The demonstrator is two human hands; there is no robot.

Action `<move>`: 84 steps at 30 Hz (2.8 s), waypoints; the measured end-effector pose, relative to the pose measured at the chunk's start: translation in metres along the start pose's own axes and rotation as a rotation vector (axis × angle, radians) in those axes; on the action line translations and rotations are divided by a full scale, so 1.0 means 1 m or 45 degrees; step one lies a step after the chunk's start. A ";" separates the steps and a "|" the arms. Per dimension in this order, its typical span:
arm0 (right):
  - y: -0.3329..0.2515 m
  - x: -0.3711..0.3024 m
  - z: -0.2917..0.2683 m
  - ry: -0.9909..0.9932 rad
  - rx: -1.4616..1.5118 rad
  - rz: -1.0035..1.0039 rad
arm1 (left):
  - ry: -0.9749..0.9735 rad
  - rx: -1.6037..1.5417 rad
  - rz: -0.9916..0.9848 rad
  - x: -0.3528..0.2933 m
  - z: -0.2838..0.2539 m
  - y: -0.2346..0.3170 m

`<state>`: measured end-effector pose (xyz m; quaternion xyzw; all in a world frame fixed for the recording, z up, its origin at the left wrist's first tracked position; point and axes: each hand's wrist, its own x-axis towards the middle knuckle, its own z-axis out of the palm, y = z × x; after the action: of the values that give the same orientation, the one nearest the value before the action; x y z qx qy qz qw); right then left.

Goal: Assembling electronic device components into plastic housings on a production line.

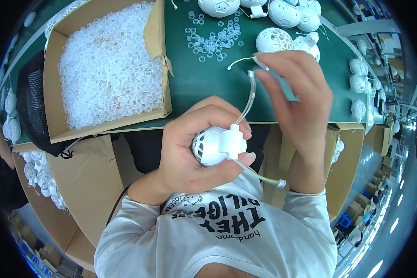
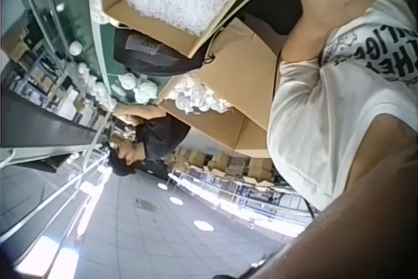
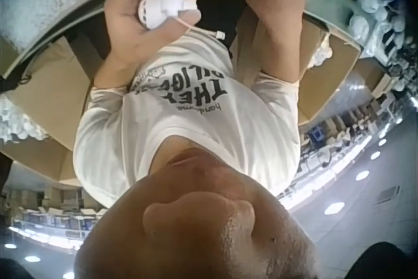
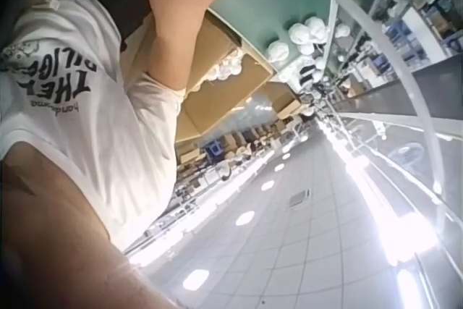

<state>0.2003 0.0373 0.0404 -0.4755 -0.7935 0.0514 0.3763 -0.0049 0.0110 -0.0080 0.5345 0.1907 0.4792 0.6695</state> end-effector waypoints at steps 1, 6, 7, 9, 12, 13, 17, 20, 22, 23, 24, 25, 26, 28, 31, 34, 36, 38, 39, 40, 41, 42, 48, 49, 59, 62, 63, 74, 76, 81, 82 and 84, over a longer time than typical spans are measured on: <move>0.003 0.003 0.003 -0.103 -0.357 -0.230 | -0.048 0.052 -0.020 -0.001 -0.003 0.003; -0.015 0.019 0.025 -0.265 -0.464 -0.237 | 0.060 -0.357 -0.182 -0.011 0.004 0.014; -0.017 0.024 0.029 -0.283 -0.453 -0.254 | 0.050 -0.314 -0.141 -0.011 0.002 0.015; -0.019 0.033 0.036 -0.320 -0.432 -0.287 | 0.029 -0.232 -0.060 -0.012 -0.002 0.018; -0.017 0.038 0.048 -0.366 -0.409 -0.330 | 0.051 -0.196 -0.047 -0.014 -0.001 0.025; -0.016 0.039 0.051 -0.388 -0.403 -0.347 | 0.056 -0.182 -0.041 -0.014 -0.001 0.026; -0.015 0.041 0.057 -0.394 -0.426 -0.282 | -0.057 -0.319 0.009 -0.015 -0.016 0.017; -0.004 0.038 0.051 -0.227 -0.247 -0.281 | 0.042 -0.444 -0.068 -0.016 -0.016 0.015; 0.000 0.033 0.044 -0.152 -0.155 -0.282 | 0.099 -0.511 -0.106 -0.015 -0.016 0.012; -0.006 0.028 0.036 -0.065 0.381 0.107 | 0.092 -0.523 -0.131 -0.013 -0.017 0.011; -0.008 0.023 0.027 0.030 0.911 0.503 | 0.086 -0.534 -0.155 -0.011 -0.017 0.010; -0.006 0.020 0.020 0.043 1.021 0.555 | 0.073 -0.542 -0.186 -0.010 -0.017 0.009; -0.004 0.016 0.016 0.049 1.017 0.563 | 0.067 -0.545 -0.194 -0.008 -0.016 0.008; 0.001 0.007 0.011 0.072 1.234 0.679 | 0.052 -0.557 -0.198 -0.004 -0.012 0.004; 0.009 -0.005 0.004 0.055 1.340 0.714 | 0.046 -0.571 -0.201 0.002 -0.004 -0.003; 0.015 -0.014 0.000 -0.005 1.331 0.660 | 0.051 -0.584 -0.195 0.007 0.003 -0.007; 0.017 -0.017 0.000 0.004 1.357 0.661 | 0.053 -0.590 -0.229 0.010 0.007 -0.008; 0.018 -0.018 -0.002 0.012 1.373 0.662 | 0.053 -0.588 -0.250 0.011 0.009 -0.008; 0.019 -0.018 -0.003 -0.024 1.389 0.653 | 0.050 -0.592 -0.243 0.011 0.010 -0.008; 0.020 -0.019 -0.004 -0.062 1.403 0.644 | 0.047 -0.595 -0.236 0.011 0.010 -0.009; 0.020 -0.019 -0.005 -0.101 1.418 0.634 | 0.045 -0.599 -0.228 0.011 0.010 -0.009; 0.021 -0.020 -0.006 -0.099 1.420 0.633 | 0.044 -0.597 -0.230 0.011 0.011 -0.009; 0.020 -0.021 -0.009 -0.096 1.473 0.598 | 0.126 -0.569 -0.260 0.010 0.015 -0.007; 0.019 -0.021 -0.009 -0.075 1.455 0.588 | 0.148 -0.563 -0.270 0.010 0.015 -0.006; -0.006 -0.020 -0.009 -0.031 1.268 0.533 | 0.084 -0.552 -0.266 0.004 0.007 -0.004; -0.009 -0.021 -0.013 -0.066 1.380 0.600 | 0.067 -0.630 -0.217 0.004 0.012 -0.005; -0.009 -0.020 -0.014 -0.042 1.324 0.607 | 0.084 -0.640 -0.249 0.005 0.015 -0.002; -0.017 -0.005 -0.025 0.109 0.751 0.135 | 0.073 -0.482 -0.240 0.002 0.023 -0.005; -0.020 -0.008 -0.025 0.151 0.738 0.087 | 0.089 -0.367 -0.162 0.003 0.027 -0.010; -0.029 -0.010 -0.024 0.214 0.684 0.093 | 0.165 -0.091 -0.152 0.010 0.028 0.000; -0.030 -0.011 -0.022 0.212 0.687 0.092 | 0.192 -0.068 -0.222 0.010 0.027 0.003; -0.032 -0.012 -0.019 0.218 0.693 0.113 | 0.169 -0.064 -0.132 0.006 0.024 -0.007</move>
<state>0.1927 0.0052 0.0621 -0.3940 -0.6942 0.2387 0.5530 0.0193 0.0032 -0.0040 0.4739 0.2500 0.4829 0.6926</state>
